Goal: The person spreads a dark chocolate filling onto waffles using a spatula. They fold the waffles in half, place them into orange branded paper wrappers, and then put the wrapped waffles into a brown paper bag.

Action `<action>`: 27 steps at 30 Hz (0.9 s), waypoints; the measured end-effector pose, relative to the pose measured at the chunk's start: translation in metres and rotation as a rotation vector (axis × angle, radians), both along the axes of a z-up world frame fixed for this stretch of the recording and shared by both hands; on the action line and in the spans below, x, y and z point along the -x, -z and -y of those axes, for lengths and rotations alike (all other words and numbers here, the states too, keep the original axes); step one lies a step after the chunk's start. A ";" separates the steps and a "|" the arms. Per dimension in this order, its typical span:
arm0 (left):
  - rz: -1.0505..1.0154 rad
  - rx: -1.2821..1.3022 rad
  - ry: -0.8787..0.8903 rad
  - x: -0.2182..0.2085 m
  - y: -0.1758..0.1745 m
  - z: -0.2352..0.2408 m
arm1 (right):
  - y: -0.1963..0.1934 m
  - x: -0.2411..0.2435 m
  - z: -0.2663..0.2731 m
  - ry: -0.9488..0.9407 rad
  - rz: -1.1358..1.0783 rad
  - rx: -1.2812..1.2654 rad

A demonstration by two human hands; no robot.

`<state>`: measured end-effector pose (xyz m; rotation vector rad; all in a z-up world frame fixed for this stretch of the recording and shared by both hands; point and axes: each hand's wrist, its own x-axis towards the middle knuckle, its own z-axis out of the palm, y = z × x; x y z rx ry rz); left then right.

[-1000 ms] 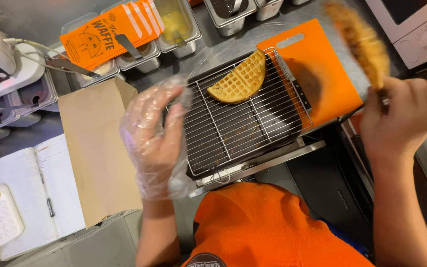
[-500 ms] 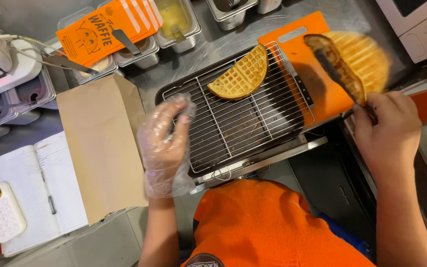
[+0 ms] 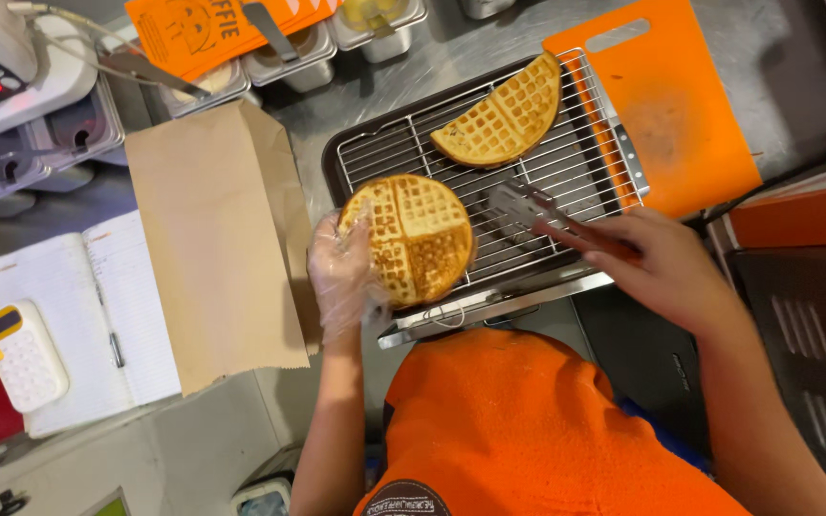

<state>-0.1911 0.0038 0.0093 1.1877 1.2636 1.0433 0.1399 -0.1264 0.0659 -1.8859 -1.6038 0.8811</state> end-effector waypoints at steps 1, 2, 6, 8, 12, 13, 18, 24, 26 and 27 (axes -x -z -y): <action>-0.116 -0.002 -0.072 -0.002 0.006 -0.003 | -0.005 -0.004 0.004 0.012 -0.006 0.047; -0.233 -0.003 -0.144 -0.004 0.010 -0.003 | -0.008 -0.004 0.005 0.023 -0.012 0.095; -1.166 -0.602 0.057 -0.011 0.011 0.002 | 0.000 0.026 -0.013 -0.411 0.005 0.004; -1.227 -0.546 0.298 -0.021 0.013 -0.006 | 0.007 0.047 -0.022 -0.476 0.052 0.021; -1.217 -0.592 0.306 -0.033 0.023 0.001 | -0.002 0.016 -0.029 -0.354 0.147 0.008; -1.217 -0.603 0.297 -0.034 0.024 0.002 | -0.007 0.005 -0.029 -0.308 0.185 0.008; -1.190 -0.629 0.272 -0.034 0.027 0.003 | 0.000 0.008 -0.030 -0.412 0.198 -0.077; -1.206 -0.708 0.283 -0.031 0.024 -0.001 | -0.010 -0.015 -0.035 -0.272 0.277 -0.227; -1.202 -0.857 0.245 -0.026 0.015 -0.013 | -0.021 -0.028 -0.031 -0.209 0.258 -0.098; -1.280 -0.628 0.284 -0.022 0.008 -0.015 | -0.022 -0.027 -0.027 -0.222 0.257 -0.093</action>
